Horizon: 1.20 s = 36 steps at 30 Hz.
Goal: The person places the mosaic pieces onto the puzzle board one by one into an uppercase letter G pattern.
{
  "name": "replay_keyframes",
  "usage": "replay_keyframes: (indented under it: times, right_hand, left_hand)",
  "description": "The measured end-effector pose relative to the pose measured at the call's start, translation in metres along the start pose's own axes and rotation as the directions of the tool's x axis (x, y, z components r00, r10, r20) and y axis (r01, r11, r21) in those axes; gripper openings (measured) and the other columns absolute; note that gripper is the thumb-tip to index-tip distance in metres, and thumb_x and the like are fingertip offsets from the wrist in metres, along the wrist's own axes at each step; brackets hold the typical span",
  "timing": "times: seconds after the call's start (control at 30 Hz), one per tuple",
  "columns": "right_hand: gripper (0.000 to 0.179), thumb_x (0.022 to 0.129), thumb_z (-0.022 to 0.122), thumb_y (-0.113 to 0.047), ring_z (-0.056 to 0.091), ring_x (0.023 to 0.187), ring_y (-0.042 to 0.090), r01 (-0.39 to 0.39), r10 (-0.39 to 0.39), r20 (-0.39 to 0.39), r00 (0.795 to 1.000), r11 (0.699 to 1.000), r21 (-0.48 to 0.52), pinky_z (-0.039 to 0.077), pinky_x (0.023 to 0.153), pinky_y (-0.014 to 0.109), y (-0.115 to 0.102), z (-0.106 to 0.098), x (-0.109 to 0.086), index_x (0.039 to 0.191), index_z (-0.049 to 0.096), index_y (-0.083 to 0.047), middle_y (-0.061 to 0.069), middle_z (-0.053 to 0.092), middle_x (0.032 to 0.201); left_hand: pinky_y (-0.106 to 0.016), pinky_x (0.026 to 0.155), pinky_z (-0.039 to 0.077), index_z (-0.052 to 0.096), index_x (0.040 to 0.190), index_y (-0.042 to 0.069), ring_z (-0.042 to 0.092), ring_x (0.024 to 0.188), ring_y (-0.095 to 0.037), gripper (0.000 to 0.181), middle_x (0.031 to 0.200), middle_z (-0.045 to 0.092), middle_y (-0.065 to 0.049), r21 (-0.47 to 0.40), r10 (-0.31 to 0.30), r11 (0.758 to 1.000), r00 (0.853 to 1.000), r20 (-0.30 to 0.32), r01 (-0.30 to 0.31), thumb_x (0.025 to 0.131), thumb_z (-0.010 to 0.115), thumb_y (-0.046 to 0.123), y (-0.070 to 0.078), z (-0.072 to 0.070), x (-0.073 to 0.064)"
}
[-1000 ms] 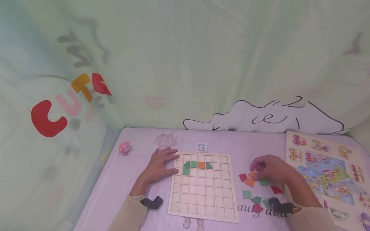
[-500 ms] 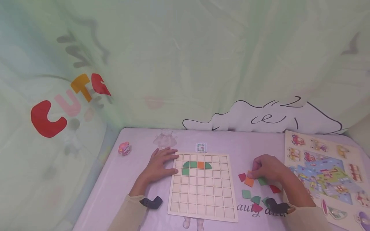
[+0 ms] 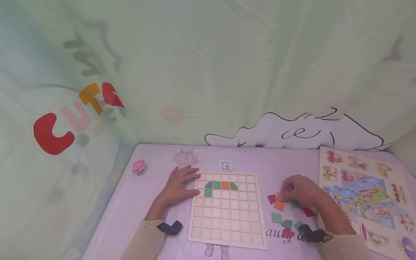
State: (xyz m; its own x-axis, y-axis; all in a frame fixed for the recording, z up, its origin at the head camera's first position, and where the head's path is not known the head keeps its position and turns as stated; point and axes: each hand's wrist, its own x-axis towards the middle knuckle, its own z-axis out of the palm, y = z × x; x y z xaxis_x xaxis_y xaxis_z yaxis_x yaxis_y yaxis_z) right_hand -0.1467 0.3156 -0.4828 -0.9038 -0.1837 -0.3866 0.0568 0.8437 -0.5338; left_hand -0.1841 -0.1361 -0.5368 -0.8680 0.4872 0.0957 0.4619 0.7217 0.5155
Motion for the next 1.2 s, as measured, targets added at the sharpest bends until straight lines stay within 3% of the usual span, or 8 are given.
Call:
replay_keyframes:
  times: [0.23, 0.43, 0.57, 0.67, 0.77, 0.97, 1.2]
  right_hand:
    - [0.035, 0.085, 0.081, -0.043, 0.053, 0.079, 0.016, 0.041, -0.042, 0.031, 0.999, 0.999, 0.033, 0.036, 0.060, 0.026, 0.001, 0.000, -0.003, 0.085, 0.065, -0.012, 0.001, 0.054, 0.074]
    - [0.032, 0.087, 0.079, -0.038, 0.054, 0.075, 0.014, 0.073, -0.084, 0.071, 0.994, 0.986, 0.149, 0.037, 0.058, 0.025, 0.002, 0.002, -0.007, 0.087, 0.064, -0.009, 0.002, 0.056, 0.073]
    - [0.031, 0.087, 0.080, -0.039, 0.053, 0.079, 0.013, 0.122, -0.125, 0.011, 0.992, 0.982, 0.142, 0.039, 0.060, 0.025, -0.004, 0.004, -0.003, 0.090, 0.065, -0.012, 0.003, 0.057, 0.079]
    - [0.031, 0.086, 0.081, -0.041, 0.052, 0.079, 0.014, 0.148, -0.144, -0.051, 0.988, 0.983, 0.105, 0.039, 0.061, 0.025, -0.019, 0.009, 0.001, 0.090, 0.064, -0.015, 0.001, 0.057, 0.080]
    - [0.031, 0.085, 0.082, -0.040, 0.054, 0.074, 0.015, 0.172, -0.165, -0.063, 0.984, 0.978, 0.117, 0.041, 0.058, 0.024, -0.041, 0.017, 0.005, 0.090, 0.063, -0.016, 0.000, 0.057, 0.079]
    - [0.023, 0.086, 0.082, -0.032, 0.057, 0.079, 0.015, 0.284, -0.283, -0.036, 0.958, 0.935, 0.212, 0.047, 0.064, 0.022, -0.088, 0.038, 0.016, 0.095, 0.067, -0.016, 0.000, 0.061, 0.083]
    - [0.017, 0.089, 0.080, -0.019, 0.062, 0.082, 0.016, 0.379, -0.405, 0.025, 0.914, 0.875, 0.303, 0.054, 0.073, 0.022, -0.119, 0.059, 0.037, 0.100, 0.069, -0.011, 0.002, 0.067, 0.089]
  left_hand:
    - [-0.059, 0.127, 0.008, 0.066, 0.137, 0.024, 0.032, 0.154, -0.023, 0.058, 0.154, 0.052, 0.006, -0.003, 0.000, 1.000, 1.000, -0.003, 0.000, 0.086, 0.074, 0.050, 0.001, -0.002, -0.001]
    - [-0.058, 0.128, 0.006, 0.065, 0.138, 0.025, 0.031, 0.155, -0.022, 0.059, 0.155, 0.051, 0.007, -0.007, -0.007, 1.000, 1.000, 0.007, 0.007, 0.086, 0.074, 0.052, 0.001, -0.001, 0.000]
    - [-0.058, 0.127, 0.007, 0.065, 0.138, 0.025, 0.031, 0.154, -0.022, 0.059, 0.155, 0.051, 0.007, -0.007, -0.006, 1.000, 1.000, 0.004, 0.006, 0.086, 0.074, 0.052, 0.001, -0.001, 0.000]
    - [-0.058, 0.127, 0.008, 0.065, 0.138, 0.026, 0.031, 0.154, -0.022, 0.059, 0.155, 0.051, 0.007, -0.002, -0.006, 1.000, 1.000, 0.003, 0.006, 0.086, 0.074, 0.052, 0.000, 0.000, 0.000]
    - [-0.058, 0.127, 0.008, 0.065, 0.138, 0.026, 0.031, 0.154, -0.021, 0.059, 0.155, 0.051, 0.008, 0.007, -0.008, 1.000, 1.000, 0.005, 0.008, 0.086, 0.074, 0.052, 0.000, 0.001, 0.000]
    - [-0.057, 0.128, 0.007, 0.065, 0.138, 0.025, 0.030, 0.155, -0.021, 0.059, 0.155, 0.051, 0.008, -0.001, -0.012, 1.000, 1.000, 0.009, 0.012, 0.086, 0.075, 0.051, 0.001, 0.000, 0.001]
    - [-0.057, 0.128, 0.008, 0.066, 0.137, 0.026, 0.032, 0.154, -0.021, 0.058, 0.154, 0.052, 0.007, 0.004, -0.003, 1.000, 1.000, 0.002, 0.003, 0.085, 0.075, 0.050, -0.001, 0.000, 0.001]
